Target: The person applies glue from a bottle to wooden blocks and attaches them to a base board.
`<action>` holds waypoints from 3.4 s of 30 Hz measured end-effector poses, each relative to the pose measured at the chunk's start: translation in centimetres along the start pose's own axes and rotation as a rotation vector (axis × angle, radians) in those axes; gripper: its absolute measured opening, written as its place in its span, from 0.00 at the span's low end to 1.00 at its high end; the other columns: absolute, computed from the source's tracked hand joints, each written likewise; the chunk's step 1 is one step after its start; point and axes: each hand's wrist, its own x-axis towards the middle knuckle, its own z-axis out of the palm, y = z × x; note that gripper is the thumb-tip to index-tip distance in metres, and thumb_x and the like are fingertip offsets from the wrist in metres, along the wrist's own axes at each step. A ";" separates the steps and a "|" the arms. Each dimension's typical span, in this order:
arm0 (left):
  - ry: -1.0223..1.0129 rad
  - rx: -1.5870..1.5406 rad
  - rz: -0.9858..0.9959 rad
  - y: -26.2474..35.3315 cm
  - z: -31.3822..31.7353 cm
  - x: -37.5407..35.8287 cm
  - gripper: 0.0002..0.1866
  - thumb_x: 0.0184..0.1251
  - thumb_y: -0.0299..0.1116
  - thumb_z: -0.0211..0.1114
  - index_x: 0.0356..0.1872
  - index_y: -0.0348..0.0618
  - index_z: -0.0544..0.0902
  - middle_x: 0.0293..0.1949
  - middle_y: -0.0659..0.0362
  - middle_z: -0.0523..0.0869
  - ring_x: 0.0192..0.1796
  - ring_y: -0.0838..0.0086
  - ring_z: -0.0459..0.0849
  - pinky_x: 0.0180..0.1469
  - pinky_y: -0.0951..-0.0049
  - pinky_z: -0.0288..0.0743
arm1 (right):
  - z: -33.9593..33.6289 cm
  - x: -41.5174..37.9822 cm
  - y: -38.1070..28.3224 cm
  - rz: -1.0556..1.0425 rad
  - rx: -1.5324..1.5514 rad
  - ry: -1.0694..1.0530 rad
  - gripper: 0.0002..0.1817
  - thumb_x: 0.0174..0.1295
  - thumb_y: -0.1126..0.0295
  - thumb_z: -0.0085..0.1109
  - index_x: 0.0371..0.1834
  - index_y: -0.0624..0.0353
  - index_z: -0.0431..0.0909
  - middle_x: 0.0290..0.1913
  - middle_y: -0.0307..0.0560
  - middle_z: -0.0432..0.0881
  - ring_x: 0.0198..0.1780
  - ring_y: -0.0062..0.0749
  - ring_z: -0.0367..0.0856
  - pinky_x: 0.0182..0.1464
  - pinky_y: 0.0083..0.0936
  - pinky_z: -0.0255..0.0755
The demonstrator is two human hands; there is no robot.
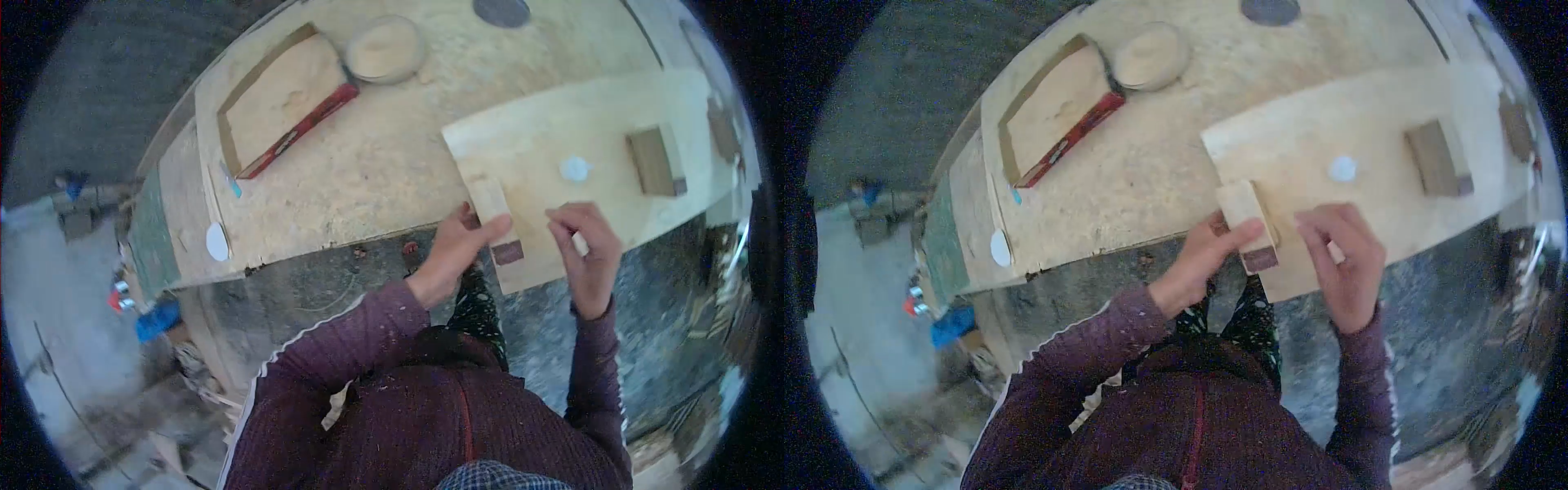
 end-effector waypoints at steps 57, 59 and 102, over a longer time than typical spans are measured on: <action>0.073 0.113 0.056 -1.7 0.3 0.9 0.28 0.64 0.40 0.63 0.59 0.36 0.68 0.54 0.57 0.78 0.55 0.72 0.77 0.58 0.68 0.72 | 5.1 -4.9 10.6 -0.156 -0.431 -0.048 0.13 0.50 0.67 0.56 0.39 0.42 0.83 0.57 0.32 0.72 0.60 0.36 0.65 0.60 0.40 0.56; 0.080 0.113 0.050 -1.8 0.2 1.0 0.27 0.64 0.40 0.63 0.59 0.36 0.68 0.54 0.57 0.78 0.55 0.72 0.77 0.58 0.68 0.72 | 3.8 -5.9 10.4 -0.145 -0.497 -0.106 0.14 0.52 0.66 0.54 0.41 0.41 0.84 0.62 0.33 0.70 0.64 0.37 0.62 0.62 0.43 0.54; -0.031 -0.151 0.215 -3.0 -0.7 2.3 0.34 0.53 0.28 0.73 0.61 0.33 0.66 0.53 0.54 0.78 0.54 0.70 0.77 0.57 0.70 0.71 | 14.8 18.7 -0.5 -0.747 -0.184 -0.145 0.07 0.50 0.60 0.61 0.26 0.49 0.78 0.30 0.40 0.77 0.38 0.40 0.77 0.39 0.38 0.71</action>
